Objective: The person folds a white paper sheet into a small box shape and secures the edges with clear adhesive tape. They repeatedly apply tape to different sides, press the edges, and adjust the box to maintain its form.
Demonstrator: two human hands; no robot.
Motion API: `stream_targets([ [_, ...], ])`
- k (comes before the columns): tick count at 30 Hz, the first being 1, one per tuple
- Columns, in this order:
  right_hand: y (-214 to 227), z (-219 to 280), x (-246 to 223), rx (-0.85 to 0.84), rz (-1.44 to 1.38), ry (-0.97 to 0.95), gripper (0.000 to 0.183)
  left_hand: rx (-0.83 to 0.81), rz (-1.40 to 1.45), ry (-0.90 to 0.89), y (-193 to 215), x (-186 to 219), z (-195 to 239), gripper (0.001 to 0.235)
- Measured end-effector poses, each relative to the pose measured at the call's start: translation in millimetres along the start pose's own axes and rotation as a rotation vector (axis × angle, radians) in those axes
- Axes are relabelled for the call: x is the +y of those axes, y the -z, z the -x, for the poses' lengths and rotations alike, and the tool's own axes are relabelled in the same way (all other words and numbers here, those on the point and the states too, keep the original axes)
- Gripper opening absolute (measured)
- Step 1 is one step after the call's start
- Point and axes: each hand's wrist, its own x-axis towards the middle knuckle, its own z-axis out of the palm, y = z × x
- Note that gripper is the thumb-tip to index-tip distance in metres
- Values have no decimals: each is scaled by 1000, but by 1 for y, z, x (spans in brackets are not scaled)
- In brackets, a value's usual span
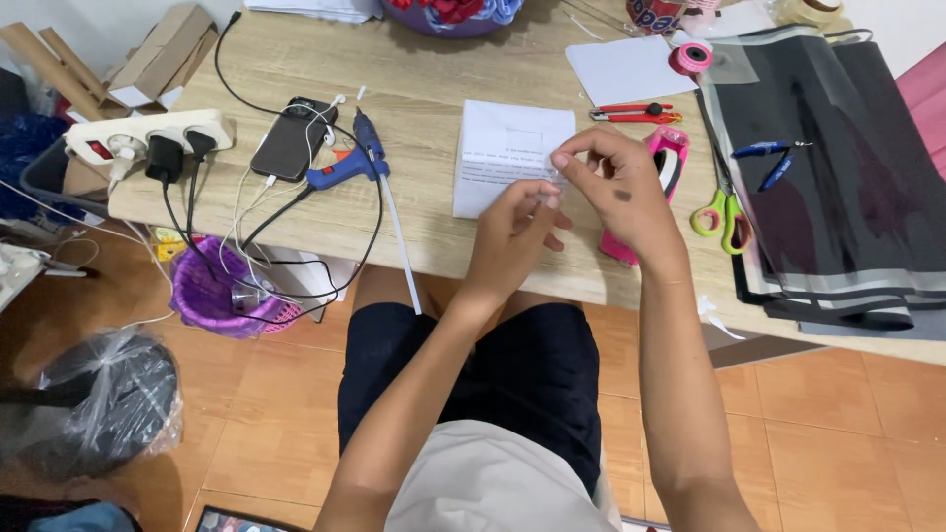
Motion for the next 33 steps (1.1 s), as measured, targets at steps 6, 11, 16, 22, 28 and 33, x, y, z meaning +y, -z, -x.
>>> stream_targets([
  [6,-17,1,19,181,61,195,3,153,-21,33,-7,-9,-13,25],
  [11,-30,5,24,216,-119,126,6,173,-83,56,-7,3,-11,25],
  [16,-45,2,49,246,-411,40,55,188,-142,48,-6,5,-8,24],
  [22,-61,-6,53,233,-540,-142,56,184,-205,19,-5,15,-6,29],
  [28,-67,-7,60,270,-547,-68,49,228,-416,-95,-6,6,-6,33],
  [33,-67,-5,57,278,-499,-59,48,365,-653,-215,-12,-14,-11,31],
])
